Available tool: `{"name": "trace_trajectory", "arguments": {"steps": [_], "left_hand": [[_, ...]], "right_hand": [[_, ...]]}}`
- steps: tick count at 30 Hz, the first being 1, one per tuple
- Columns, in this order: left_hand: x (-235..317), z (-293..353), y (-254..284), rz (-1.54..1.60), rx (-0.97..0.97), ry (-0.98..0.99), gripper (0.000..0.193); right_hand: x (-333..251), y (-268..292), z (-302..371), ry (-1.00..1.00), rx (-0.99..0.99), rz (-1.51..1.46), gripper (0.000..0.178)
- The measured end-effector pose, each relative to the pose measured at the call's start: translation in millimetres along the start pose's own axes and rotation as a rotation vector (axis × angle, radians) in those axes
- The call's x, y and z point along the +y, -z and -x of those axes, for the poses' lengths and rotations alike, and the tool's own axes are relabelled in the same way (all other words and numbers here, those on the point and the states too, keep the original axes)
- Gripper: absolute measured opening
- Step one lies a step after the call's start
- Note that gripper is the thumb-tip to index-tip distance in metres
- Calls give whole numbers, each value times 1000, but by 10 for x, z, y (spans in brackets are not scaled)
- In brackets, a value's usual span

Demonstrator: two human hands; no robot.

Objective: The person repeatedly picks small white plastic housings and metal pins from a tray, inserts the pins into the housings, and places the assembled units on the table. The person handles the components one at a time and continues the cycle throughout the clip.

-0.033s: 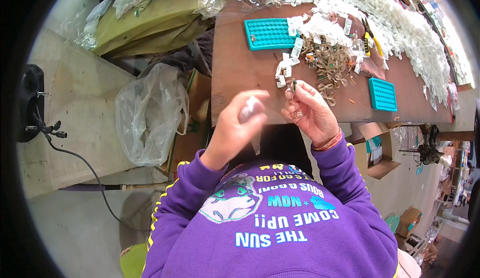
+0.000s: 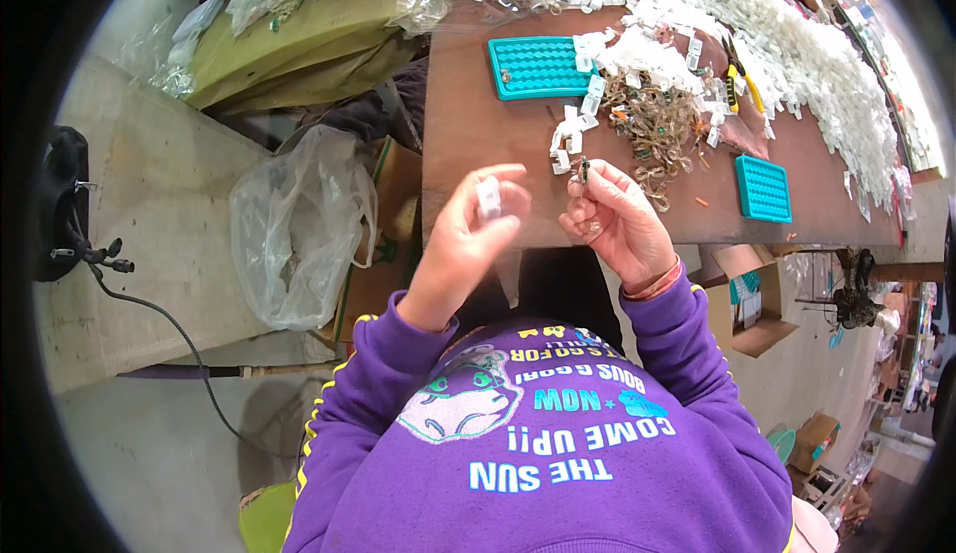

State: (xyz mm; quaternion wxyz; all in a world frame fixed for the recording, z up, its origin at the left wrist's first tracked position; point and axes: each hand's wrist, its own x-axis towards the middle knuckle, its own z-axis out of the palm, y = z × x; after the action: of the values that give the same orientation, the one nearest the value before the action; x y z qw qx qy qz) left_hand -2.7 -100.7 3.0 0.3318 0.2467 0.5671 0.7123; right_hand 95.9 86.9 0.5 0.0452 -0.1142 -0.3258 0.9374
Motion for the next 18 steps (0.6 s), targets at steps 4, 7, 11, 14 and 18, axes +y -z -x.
{"name": "trace_trajectory", "arguments": {"steps": [4,7,11,14,18], "left_hand": [[-32,-121,-41,663,-35,172,40],[-117,-179,-88,672,-34,170,37],[-204,-274,-86,575,-22,186,36],[-249,-322,-93,399,-47,112,37],[-283,-340,-117,304,10,29,29]], "right_hand": [[3,-98,4,81,90,176,12],[16,-148,5,139,156,285,11],[10,-156,-9,161,177,308,9],[-28,-142,-12,75,149,304,10],[-69,-127,-2,-11,59,304,15]]}}
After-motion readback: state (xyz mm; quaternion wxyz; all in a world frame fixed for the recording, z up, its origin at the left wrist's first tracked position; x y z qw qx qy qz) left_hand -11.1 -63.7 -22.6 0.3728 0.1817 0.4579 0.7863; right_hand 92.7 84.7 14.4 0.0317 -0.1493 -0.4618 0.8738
